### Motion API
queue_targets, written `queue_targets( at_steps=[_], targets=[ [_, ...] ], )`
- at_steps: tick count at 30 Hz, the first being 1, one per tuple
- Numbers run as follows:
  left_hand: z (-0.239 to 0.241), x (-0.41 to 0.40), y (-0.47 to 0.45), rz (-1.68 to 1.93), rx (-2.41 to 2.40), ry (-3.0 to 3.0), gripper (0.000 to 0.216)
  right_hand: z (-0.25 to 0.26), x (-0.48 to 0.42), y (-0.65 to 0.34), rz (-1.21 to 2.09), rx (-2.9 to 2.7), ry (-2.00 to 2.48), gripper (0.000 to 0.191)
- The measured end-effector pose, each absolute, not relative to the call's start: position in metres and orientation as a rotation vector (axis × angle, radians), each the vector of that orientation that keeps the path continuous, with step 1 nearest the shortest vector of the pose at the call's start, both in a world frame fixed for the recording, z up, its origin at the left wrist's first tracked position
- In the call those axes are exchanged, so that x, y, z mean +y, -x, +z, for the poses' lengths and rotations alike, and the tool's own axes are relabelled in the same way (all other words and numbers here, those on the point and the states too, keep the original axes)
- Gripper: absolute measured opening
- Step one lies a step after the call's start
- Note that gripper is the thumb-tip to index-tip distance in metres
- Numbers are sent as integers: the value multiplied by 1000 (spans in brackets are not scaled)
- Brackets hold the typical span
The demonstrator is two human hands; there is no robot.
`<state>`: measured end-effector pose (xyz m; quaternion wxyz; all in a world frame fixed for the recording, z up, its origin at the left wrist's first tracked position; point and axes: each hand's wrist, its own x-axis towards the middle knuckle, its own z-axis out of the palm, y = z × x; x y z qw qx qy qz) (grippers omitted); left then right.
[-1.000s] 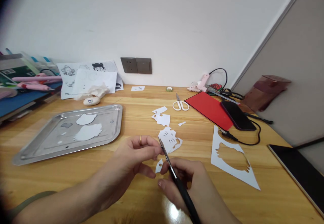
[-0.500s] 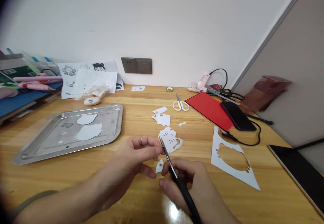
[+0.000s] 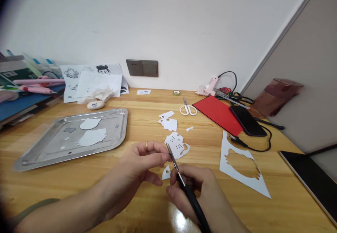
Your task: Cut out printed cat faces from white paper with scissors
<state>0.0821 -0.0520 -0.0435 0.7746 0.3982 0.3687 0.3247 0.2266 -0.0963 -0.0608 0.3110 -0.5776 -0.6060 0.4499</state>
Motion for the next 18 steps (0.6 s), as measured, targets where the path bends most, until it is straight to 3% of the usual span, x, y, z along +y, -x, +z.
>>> queue_targets(
  at_steps=[18],
  targets=[
    [-41, -49, -80, 673, 805, -885, 8, -61, -97, -228, 1123, -1646, 1635, 9]
  ],
)
